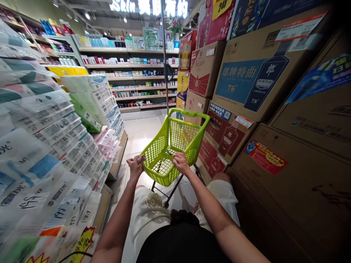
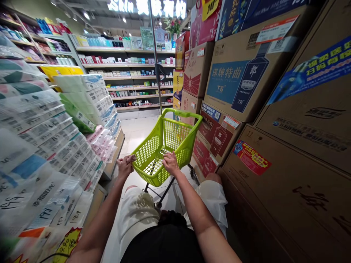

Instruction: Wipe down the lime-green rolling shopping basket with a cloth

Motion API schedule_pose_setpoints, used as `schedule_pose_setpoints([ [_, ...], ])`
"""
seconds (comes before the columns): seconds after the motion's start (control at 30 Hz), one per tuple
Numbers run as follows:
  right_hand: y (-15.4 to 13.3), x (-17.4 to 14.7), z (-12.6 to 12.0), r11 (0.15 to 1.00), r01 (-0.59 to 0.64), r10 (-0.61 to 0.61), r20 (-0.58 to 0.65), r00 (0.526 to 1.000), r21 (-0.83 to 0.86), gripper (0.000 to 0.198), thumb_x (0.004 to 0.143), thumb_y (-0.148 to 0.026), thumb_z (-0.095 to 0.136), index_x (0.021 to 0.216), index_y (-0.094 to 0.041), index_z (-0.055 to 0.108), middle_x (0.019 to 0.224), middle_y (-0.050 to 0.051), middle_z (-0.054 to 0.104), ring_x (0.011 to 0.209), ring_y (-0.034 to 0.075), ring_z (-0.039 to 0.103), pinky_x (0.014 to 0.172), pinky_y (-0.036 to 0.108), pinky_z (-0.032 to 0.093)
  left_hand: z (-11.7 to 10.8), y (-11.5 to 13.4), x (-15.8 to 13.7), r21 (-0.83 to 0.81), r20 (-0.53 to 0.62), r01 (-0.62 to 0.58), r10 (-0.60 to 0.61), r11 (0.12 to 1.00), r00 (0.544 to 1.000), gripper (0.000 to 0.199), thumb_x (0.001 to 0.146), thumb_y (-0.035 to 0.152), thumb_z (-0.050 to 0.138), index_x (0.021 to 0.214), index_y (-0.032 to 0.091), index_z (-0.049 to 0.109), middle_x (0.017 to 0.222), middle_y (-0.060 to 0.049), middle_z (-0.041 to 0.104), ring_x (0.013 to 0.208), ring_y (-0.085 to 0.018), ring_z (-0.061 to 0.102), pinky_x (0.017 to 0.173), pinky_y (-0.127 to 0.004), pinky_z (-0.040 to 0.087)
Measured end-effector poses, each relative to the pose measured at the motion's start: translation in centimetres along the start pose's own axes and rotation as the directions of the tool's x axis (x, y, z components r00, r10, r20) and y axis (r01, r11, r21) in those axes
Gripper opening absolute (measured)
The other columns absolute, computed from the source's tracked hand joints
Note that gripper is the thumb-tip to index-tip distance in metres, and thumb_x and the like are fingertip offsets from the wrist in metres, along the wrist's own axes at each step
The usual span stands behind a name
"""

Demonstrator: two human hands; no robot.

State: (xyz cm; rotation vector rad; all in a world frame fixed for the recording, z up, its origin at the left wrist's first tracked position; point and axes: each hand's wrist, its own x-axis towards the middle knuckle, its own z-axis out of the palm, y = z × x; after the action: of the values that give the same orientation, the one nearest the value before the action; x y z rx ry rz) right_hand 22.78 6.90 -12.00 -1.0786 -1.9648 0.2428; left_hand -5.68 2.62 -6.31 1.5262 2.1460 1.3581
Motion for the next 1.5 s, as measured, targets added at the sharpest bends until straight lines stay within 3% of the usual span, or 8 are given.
schedule_pose_setpoints([
  [0.1,-0.9,0.0,0.6,1.0,-0.004,0.004,-0.028,1.0,-0.022,0.03,0.098,-0.024,0.046,0.084,-0.026,0.072,0.113,0.005,0.074,0.127,0.023,0.058,0.131,0.052,0.02,0.5,0.4,-2.1,-0.008,-0.012,-0.037,0.037,0.999,0.999,0.025,0.09,0.025,0.057,0.105,0.017,0.076,0.104,-0.011,0.05,0.107,-0.028,0.042,0.104,-0.044,0.046],
  [0.33,-4.2,-2.0,1.9,0.993,-0.113,0.109,-0.081,0.991,-0.046,0.03,0.102,-0.025,0.048,0.085,-0.024,0.072,0.116,0.01,0.072,0.134,0.028,0.05,0.131,0.058,0.012,4.3,1.4,-14.9,-0.109,0.001,-0.265,0.266,0.958,0.964,0.05,0.082,0.006,0.049,0.121,0.025,0.074,0.118,-0.011,0.058,0.107,-0.027,0.041,0.104,-0.044,0.045],
  [0.53,-3.9,-2.7,0.5,0.996,-0.08,0.08,0.011,0.997,-0.027,0.033,0.101,-0.027,0.052,0.075,-0.025,0.072,0.11,0.005,0.074,0.131,0.025,0.053,0.132,0.055,0.012,1.2,0.2,-5.0,-0.027,-0.121,-0.023,0.02,0.999,0.992,0.028,0.088,0.016,0.056,0.11,0.017,0.074,0.104,-0.009,0.046,0.107,-0.026,0.043,0.106,-0.044,0.045],
  [0.63,-3.8,-2.5,0.7,0.997,-0.067,0.066,-0.022,0.998,-0.032,0.034,0.101,-0.028,0.051,0.075,-0.025,0.072,0.113,0.006,0.072,0.129,0.026,0.054,0.132,0.056,0.014,0.4,0.5,-2.0,0.043,-0.068,-0.051,0.054,0.998,0.996,0.024,0.09,0.02,0.058,0.106,0.016,0.075,0.103,-0.01,0.047,0.11,-0.028,0.042,0.111,-0.049,0.04],
  [0.9,-3.9,-2.6,0.5,0.996,-0.068,0.065,-0.067,0.996,-0.051,0.034,0.101,-0.029,0.05,0.073,-0.025,0.07,0.114,0.006,0.071,0.122,0.024,0.055,0.132,0.053,0.018,4.7,1.5,-15.4,-0.073,0.034,-0.279,0.282,0.958,0.959,0.04,0.09,0.017,0.053,0.122,0.025,0.076,0.116,-0.014,0.051,0.111,-0.029,0.044,0.106,-0.048,0.046],
  [0.97,-3.7,-2.8,-0.1,0.997,-0.064,0.062,-0.041,0.997,-0.048,0.034,0.1,-0.029,0.051,0.073,-0.025,0.071,0.115,0.006,0.071,0.123,0.024,0.055,0.132,0.051,0.018,4.5,1.5,-15.1,-0.072,0.048,-0.285,0.289,0.956,0.956,0.04,0.091,0.017,0.052,0.122,0.024,0.076,0.116,-0.014,0.051,0.11,-0.029,0.043,0.105,-0.047,0.046],
  [1.23,-3.1,-2.7,-0.8,0.997,-0.055,0.055,-0.008,0.998,-0.046,0.034,0.1,-0.026,0.053,0.07,-0.025,0.07,0.117,0.004,0.071,0.126,0.023,0.055,0.132,0.05,0.019,0.6,0.0,-2.9,-0.077,-0.124,-0.013,0.003,0.997,0.992,0.028,0.093,0.029,0.058,0.109,0.015,0.076,0.113,-0.012,0.045,0.109,-0.027,0.041,0.111,-0.045,0.044],
  [1.5,-7.8,-3.7,-0.7,0.968,0.094,-0.072,0.1,0.992,-0.232,0.026,0.103,-0.026,0.05,0.086,-0.024,0.069,0.099,0.007,0.073,0.106,0.025,0.062,0.131,0.054,0.021,6.8,0.4,-14.8,-0.164,-0.269,-0.115,0.068,0.98,0.961,0.029,0.096,0.026,0.053,0.118,0.022,0.071,0.116,-0.01,0.042,0.11,-0.025,0.046,0.111,-0.047,0.046],
])
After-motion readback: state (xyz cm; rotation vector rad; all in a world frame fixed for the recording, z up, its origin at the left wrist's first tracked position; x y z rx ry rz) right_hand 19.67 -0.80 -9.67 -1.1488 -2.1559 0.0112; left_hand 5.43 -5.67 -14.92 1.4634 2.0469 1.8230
